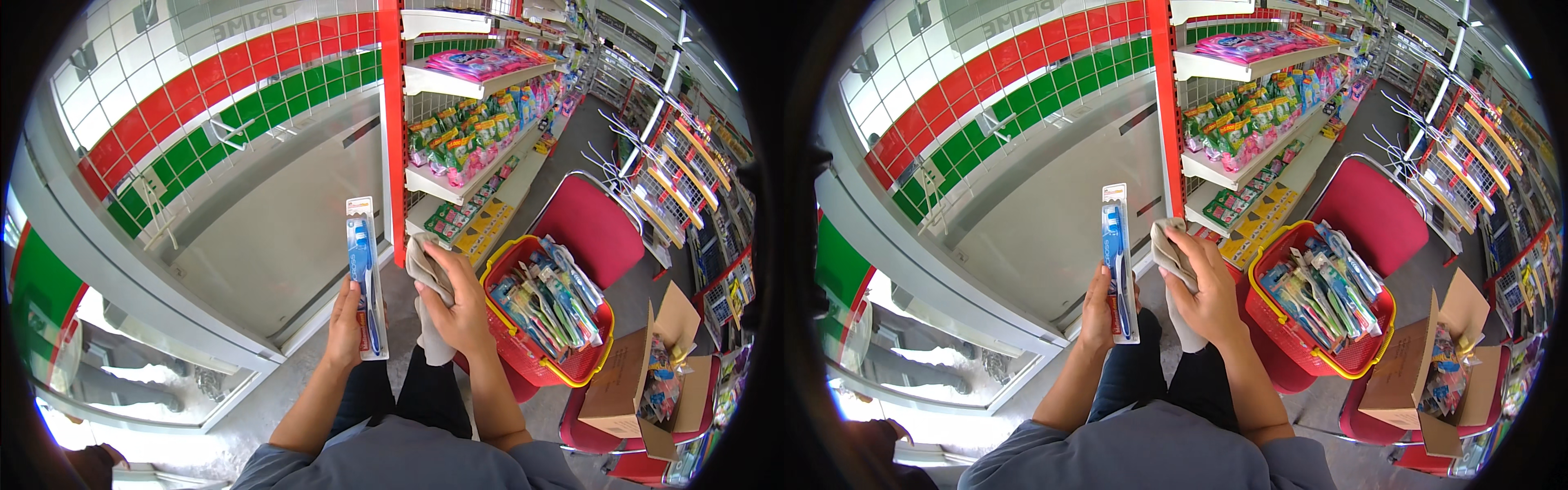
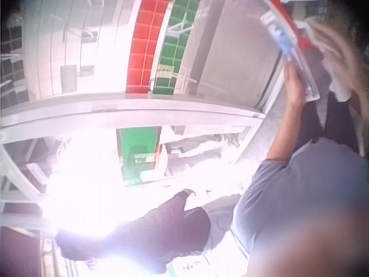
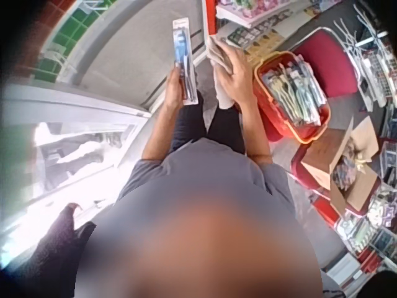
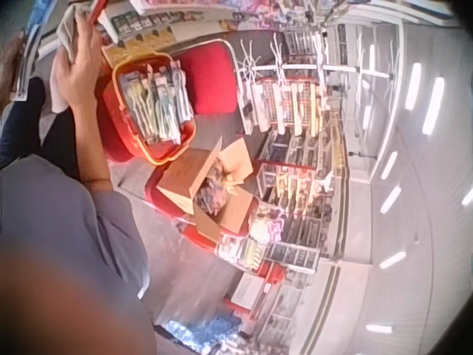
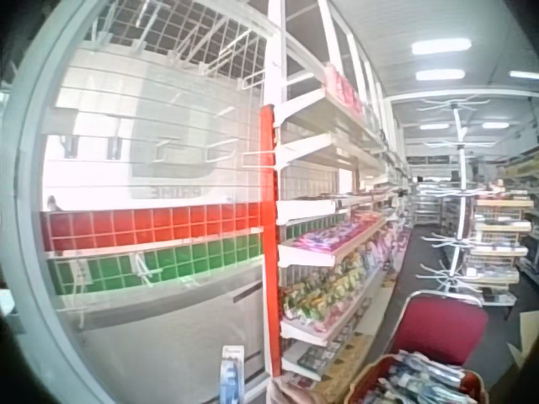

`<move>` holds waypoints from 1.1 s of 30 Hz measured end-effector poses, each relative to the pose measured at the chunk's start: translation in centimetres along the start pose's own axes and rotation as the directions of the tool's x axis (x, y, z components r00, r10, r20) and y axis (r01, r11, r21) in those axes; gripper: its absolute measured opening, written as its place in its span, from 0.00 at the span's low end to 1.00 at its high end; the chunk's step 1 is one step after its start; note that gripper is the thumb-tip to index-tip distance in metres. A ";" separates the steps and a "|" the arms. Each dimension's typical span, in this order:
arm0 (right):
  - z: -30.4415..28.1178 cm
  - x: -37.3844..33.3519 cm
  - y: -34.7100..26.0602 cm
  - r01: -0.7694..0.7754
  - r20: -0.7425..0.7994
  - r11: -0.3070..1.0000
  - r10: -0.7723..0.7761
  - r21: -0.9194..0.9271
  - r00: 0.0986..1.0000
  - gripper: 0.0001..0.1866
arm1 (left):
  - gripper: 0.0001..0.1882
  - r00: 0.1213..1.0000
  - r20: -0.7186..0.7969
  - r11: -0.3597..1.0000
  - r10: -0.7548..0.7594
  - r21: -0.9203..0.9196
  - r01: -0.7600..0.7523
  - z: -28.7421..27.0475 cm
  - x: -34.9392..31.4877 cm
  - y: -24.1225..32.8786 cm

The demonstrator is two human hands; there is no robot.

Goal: The person takes packaged toothbrushes from a red basket, wipes each package with a cloth, and hangs them on a wire display rack. The person repeats this process for multiple items, placing each cleaned package onto hooks on the rack.

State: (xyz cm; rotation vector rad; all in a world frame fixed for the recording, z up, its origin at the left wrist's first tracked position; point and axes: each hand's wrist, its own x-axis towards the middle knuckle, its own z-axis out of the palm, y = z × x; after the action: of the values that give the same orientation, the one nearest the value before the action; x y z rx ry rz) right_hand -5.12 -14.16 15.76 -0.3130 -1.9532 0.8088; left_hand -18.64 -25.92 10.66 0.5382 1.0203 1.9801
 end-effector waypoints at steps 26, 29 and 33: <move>4.0 -2.2 -1.5 0.221 0.243 0.927 -0.149 -0.303 0.959 0.23 | 0.13 0.974 -0.115 0.976 0.194 -0.075 -0.203 -0.6 1.3 0.9; 3.9 -2.8 -1.7 0.209 0.254 0.933 -0.135 -0.292 0.958 0.24 | 0.13 0.971 -0.094 0.971 0.222 -0.068 -0.228 -0.8 1.5 1.1; 3.6 -3.5 -1.9 0.205 0.267 0.935 -0.127 -0.289 0.955 0.25 | 0.13 0.967 -0.105 0.971 0.230 -0.045 -0.236 -0.8 1.7 1.2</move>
State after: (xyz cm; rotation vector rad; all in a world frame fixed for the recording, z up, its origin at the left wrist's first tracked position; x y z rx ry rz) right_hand -6.20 -18.86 13.47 -0.2369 -2.3105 0.4384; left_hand -20.67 -25.31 11.21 0.5541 0.9940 2.2567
